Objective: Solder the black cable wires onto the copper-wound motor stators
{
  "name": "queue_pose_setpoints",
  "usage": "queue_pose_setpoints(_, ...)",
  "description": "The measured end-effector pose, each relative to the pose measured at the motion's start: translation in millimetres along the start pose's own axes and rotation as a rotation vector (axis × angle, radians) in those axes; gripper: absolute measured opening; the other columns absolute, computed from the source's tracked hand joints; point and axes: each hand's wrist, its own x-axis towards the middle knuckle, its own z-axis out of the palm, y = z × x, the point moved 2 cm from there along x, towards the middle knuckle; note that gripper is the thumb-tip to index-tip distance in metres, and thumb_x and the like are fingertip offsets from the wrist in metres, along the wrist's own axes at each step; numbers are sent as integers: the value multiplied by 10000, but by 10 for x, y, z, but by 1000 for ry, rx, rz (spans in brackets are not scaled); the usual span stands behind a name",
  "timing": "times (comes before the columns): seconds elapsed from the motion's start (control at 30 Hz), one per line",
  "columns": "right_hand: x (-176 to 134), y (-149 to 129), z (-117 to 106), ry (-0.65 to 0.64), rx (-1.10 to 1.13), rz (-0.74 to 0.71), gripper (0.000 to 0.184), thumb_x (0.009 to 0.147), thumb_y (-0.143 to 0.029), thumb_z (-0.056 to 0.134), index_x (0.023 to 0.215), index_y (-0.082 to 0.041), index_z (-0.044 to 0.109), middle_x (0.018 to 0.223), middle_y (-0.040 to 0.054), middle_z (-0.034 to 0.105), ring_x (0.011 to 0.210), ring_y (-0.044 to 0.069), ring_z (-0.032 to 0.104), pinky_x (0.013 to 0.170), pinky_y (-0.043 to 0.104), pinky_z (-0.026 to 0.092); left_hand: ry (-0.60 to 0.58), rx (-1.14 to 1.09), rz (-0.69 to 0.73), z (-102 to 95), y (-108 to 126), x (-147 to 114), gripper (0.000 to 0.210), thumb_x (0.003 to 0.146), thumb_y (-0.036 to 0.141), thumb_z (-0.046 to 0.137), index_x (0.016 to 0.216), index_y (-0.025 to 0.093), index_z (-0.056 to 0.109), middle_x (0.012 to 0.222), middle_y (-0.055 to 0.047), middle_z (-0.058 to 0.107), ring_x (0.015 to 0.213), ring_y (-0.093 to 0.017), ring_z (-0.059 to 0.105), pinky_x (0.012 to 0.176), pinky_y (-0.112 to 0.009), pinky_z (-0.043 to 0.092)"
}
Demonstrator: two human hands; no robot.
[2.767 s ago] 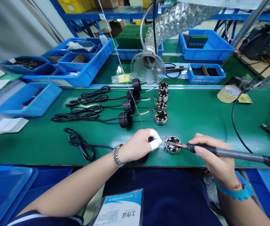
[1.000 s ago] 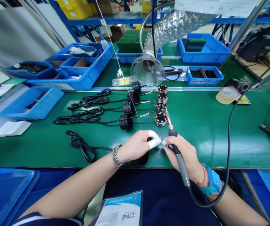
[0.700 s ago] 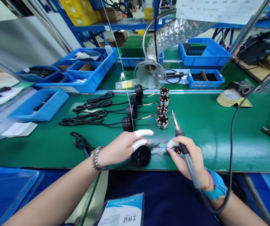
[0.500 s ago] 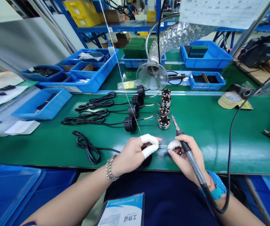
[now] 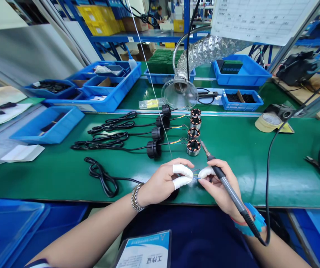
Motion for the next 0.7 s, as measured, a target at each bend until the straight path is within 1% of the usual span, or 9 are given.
queue_pose_setpoints(0.07, 5, -14, 8, -10, 1, -21, 373, 709, -148, 618, 1023, -232, 433, 737, -19, 571, 611, 91, 541, 583, 229, 457, -10, 32, 29, -6, 1, 3, 102, 801, 187, 531, 784, 146, 623, 1080, -68, 533, 921, -135, 542, 828, -246, 427)
queue_pose_setpoints(0.17, 0, -18, 11, -27, -42, -99, 369, 717, -141, 612, 1026, -240, 437, 737, -18, 581, 621, 95, 543, 589, 232, 458, -4, 88, 66, -9, 2, 10, 90, 800, 175, 534, 782, 146, 617, 1060, -63, 539, 914, -132, 541, 837, -250, 415)
queue_pose_setpoints(0.37, -28, 10, -27, -16, -208, -258, 370, 715, -133, 617, 1039, -242, 473, 775, -5, 589, 662, 106, 564, 610, 230, 476, 21, 160, 110, 52, 2, 29, 64, 788, 159, 547, 763, 138, 603, 925, -50, 559, 762, -106, 535, 699, -214, 431)
queue_pose_setpoints(0.5, -40, -21, -54, 7, -337, -382, 361, 707, -113, 624, 1020, -244, 500, 792, -3, 604, 680, 110, 586, 626, 223, 488, 79, 218, 138, 107, 7, 4, 76, 797, 151, 532, 771, 145, 603, 870, -46, 567, 769, -115, 536, 699, -219, 429)
queue_pose_setpoints(0.6, -49, -27, -62, 3, -361, -451, 361, 699, -99, 629, 1008, -242, 510, 839, 12, 617, 713, 124, 605, 648, 239, 504, 117, 279, 125, 129, 16, -30, 105, 812, 165, 516, 808, 150, 620, 870, -47, 586, 778, -119, 545, 707, -222, 432)
queue_pose_setpoints(0.67, -57, -10, -63, -8, -341, -474, 379, 690, -81, 631, 1012, -240, 512, 868, 20, 622, 732, 130, 613, 667, 251, 510, 97, 311, 109, 131, 30, -42, 134, 822, 178, 507, 861, 159, 633, 900, -47, 602, 801, -126, 556, 730, -228, 434)
queue_pose_setpoints(0.7, -62, 4, -62, -12, -324, -480, 386, 686, -71, 631, 1012, -240, 512, 879, 21, 623, 742, 132, 615, 677, 255, 512, 69, 322, 101, 129, 39, -43, 151, 828, 183, 501, 892, 168, 637, 921, -45, 610, 815, -128, 561, 743, -231, 434)
